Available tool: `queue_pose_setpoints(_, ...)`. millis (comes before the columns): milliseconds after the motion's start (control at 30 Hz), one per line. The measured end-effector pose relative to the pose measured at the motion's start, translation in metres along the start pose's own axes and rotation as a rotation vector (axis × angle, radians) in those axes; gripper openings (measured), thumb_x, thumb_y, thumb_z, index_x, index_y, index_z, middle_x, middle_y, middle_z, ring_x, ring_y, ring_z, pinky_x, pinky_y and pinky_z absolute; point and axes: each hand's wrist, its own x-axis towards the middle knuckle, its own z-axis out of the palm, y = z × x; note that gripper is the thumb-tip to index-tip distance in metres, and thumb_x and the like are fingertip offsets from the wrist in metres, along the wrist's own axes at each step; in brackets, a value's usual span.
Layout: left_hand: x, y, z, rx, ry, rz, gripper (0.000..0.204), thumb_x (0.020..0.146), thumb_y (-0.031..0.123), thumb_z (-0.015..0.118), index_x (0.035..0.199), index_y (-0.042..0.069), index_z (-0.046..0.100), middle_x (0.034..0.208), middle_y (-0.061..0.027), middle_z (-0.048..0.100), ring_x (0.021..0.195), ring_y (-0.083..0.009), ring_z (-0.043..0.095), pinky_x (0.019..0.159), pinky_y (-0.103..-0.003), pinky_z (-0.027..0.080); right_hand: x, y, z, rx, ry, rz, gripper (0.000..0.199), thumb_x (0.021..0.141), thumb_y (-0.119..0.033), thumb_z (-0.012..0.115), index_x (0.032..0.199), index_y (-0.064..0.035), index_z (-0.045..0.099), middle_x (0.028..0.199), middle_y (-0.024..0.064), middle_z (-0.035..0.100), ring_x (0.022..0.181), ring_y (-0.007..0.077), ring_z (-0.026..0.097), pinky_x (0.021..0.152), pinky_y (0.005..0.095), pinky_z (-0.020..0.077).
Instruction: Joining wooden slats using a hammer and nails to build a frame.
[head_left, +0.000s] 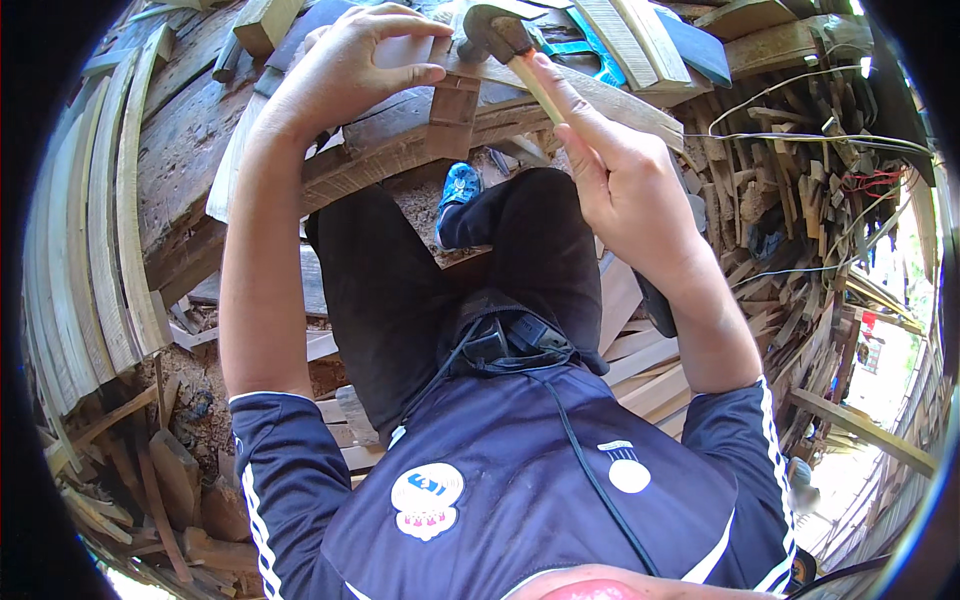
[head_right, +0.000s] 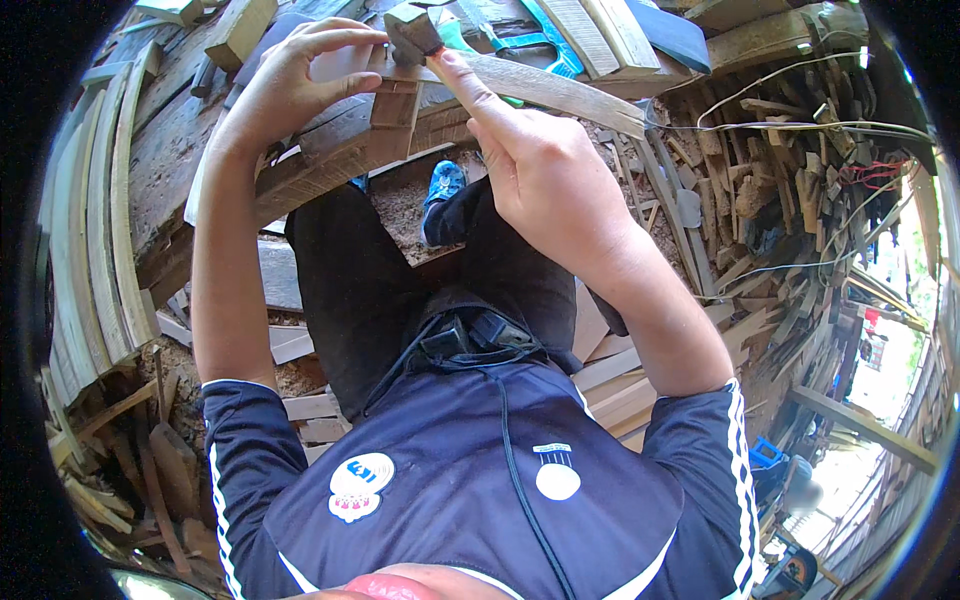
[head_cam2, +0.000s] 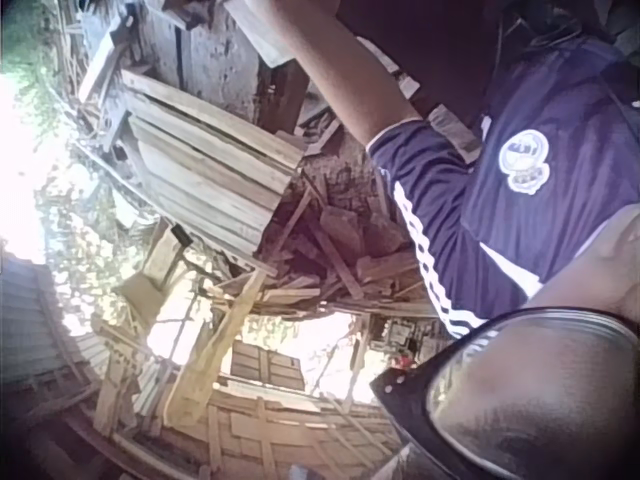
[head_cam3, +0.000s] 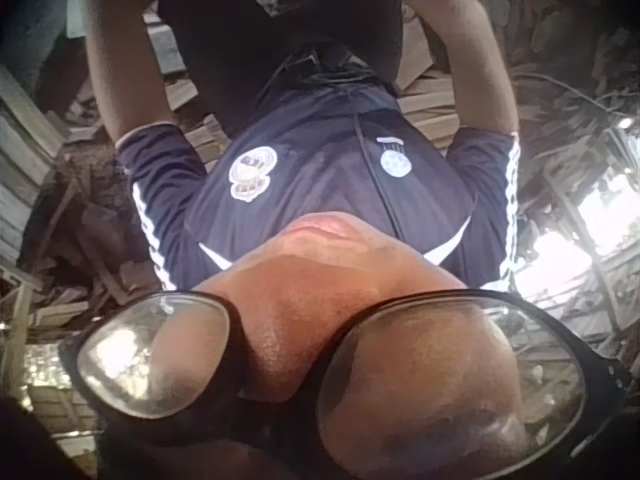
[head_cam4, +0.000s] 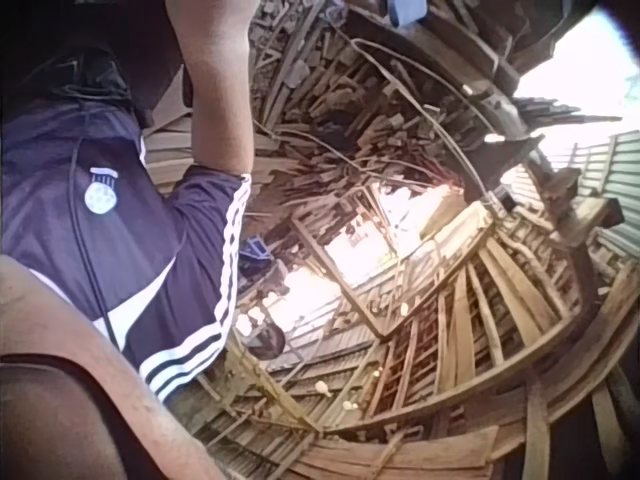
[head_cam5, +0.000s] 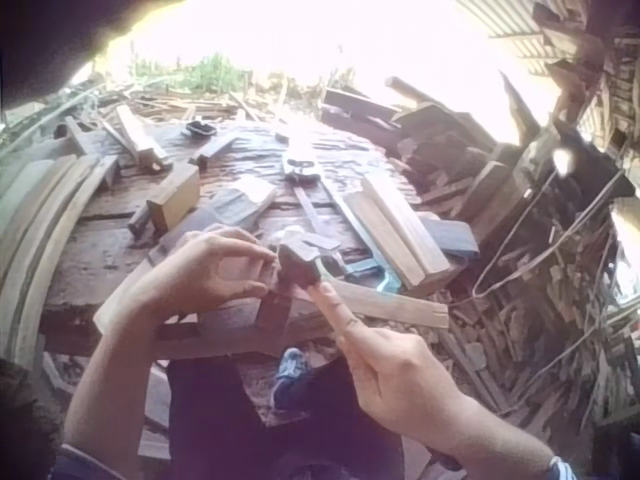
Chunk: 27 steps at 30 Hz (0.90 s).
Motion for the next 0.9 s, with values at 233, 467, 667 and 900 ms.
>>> queue_pose_setpoints(233, 0.004, 0.004, -0.008, -0.129, -0.195, -0.241, 0.048, 0.084, 0.04, 0.083, 0.123, 0.015, 0.071, 0.112, -0.0084, 0.073, 0.106, -0.0225, 0.068, 0.096, -0.038, 0.053, 0.005, -0.001, -0.007, 0.03, -0.042, 0.092, 0.054, 0.1, -0.005, 0.056, 0.153, -0.0167, 0.047, 0.122, 0.0229, 0.068, 0.098, 0.0427, 0.069, 0.084, 0.0425, 0.0558)
queue_pose_setpoints(467, 0.002, -0.005, -0.005, -0.143, -0.163, -0.17, 0.047, 0.084, 0.04, 0.082, 0.123, 0.015, 0.071, 0.115, -0.0082, 0.072, 0.108, -0.0221, 0.066, 0.098, -0.037, 0.051, 0.006, -0.001, -0.003, 0.225, -0.003, 0.193, 0.048, 0.108, -0.012, 0.049, 0.154, -0.0249, 0.048, 0.071, -0.0024, 0.053, 0.05, 0.0013, 0.044, 0.047, 0.0211, 0.0423)
queue_pose_setpoints(667, 0.003, 0.001, -0.008, -0.132, -0.201, -0.182, 0.047, 0.083, 0.038, 0.083, 0.123, 0.016, 0.071, 0.114, -0.0079, 0.073, 0.107, -0.022, 0.066, 0.099, -0.037, 0.05, -0.001, -0.001, -0.004, 0.224, 0.011, 0.259, 0.048, 0.108, -0.01, 0.049, 0.155, -0.0238, 0.047, 0.071, -0.002, 0.053, 0.05, 0.0016, 0.045, 0.047, 0.0209, 0.0419)
queue_pose_setpoints(900, 0.004, -0.002, -0.006, -0.14, -0.192, -0.215, 0.047, 0.082, 0.038, 0.084, 0.121, 0.014, 0.072, 0.11, -0.0071, 0.073, 0.103, -0.0206, 0.066, 0.096, -0.036, 0.05, 0.003, -0.006, -0.008, 0.224, 0.072, 0.206, 0.048, 0.107, -0.008, 0.05, 0.154, -0.0202, 0.048, 0.07, -0.0027, 0.052, 0.052, 0.0012, 0.043, 0.048, 0.0192, 0.0389)
